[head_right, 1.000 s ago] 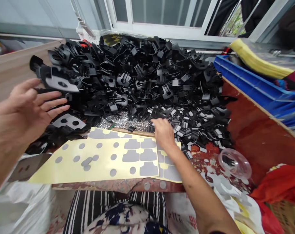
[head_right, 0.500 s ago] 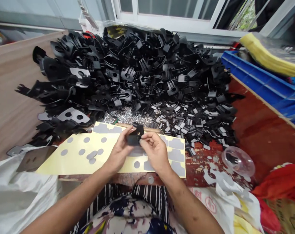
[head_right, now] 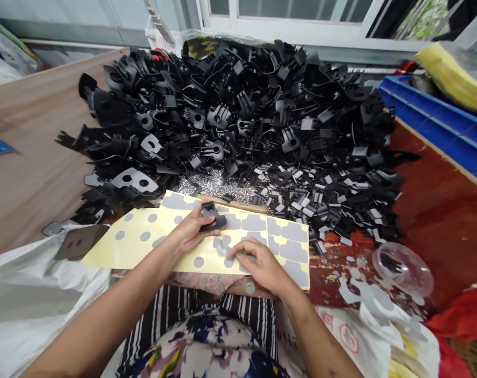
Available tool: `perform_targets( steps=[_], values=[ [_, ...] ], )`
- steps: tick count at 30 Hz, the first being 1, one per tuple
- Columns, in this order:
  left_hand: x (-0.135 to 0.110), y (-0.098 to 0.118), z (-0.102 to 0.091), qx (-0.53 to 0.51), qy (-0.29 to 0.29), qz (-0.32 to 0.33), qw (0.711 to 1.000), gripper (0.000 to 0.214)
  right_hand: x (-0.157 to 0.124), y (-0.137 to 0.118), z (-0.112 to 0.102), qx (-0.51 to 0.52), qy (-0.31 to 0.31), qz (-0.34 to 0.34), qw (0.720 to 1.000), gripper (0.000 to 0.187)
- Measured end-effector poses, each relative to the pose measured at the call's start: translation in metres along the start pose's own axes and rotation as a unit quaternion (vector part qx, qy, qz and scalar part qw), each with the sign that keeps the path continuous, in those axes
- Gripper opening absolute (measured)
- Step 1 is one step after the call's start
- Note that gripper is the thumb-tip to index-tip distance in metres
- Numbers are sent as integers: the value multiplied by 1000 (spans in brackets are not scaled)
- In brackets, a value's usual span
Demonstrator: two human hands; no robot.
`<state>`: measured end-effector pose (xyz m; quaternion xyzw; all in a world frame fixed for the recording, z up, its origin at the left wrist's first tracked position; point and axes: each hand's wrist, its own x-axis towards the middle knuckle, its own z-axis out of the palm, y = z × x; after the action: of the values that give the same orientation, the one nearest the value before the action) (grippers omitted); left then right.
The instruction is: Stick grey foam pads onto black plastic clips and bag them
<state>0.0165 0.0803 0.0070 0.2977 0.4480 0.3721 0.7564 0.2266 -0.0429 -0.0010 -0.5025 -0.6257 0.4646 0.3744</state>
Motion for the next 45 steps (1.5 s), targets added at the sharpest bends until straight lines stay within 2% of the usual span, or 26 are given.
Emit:
perform_targets(
  steps=[1,2,3,5,7,9,12,16,29,33,37,41,43,45],
  values=[
    [0,0,0,5,3,3,1000,56,-1,-3,-7,53,-47,4,997,15],
    [-2,1,1,8,6,5,1000,58,-2,-5,-13,99,-66,-1,993,14],
    [-4,1,3,9,7,8,1000,61,-2,-8,-17,131,-49,-14,990,14],
    [-14,3,7,-2,-5,15,1000,65,1,-11,-17,136,68,-45,987,18],
    [-27,3,13,-22,-41,16,999,63,4,-13,-11,93,187,-58,976,20],
    [-41,0,19,-47,-86,6,995,55,8,-16,-3,51,238,-59,968,19],
    [-52,-9,26,-80,-130,-11,988,44,13,-17,5,24,243,-66,968,14],
    [-52,-18,28,-102,-160,-17,982,41,16,-13,9,17,246,-66,967,12],
    [-52,-20,27,-142,-159,-19,977,45,19,-4,16,-15,238,-65,969,9],
    [-57,-20,28,-109,-158,-3,981,50,19,-13,17,-79,240,-98,963,8],
    [-58,-32,34,-25,-106,85,990,58,17,-18,26,-206,240,-169,934,20],
    [-56,-44,40,54,-18,185,981,44,13,-18,42,-377,247,-236,861,57],
    [-57,-46,40,73,-10,213,974,41,10,-20,46,-432,259,-241,830,72],
    [-58,-46,37,73,-35,223,971,42,7,-23,44,-435,285,-225,824,81]
  ],
)
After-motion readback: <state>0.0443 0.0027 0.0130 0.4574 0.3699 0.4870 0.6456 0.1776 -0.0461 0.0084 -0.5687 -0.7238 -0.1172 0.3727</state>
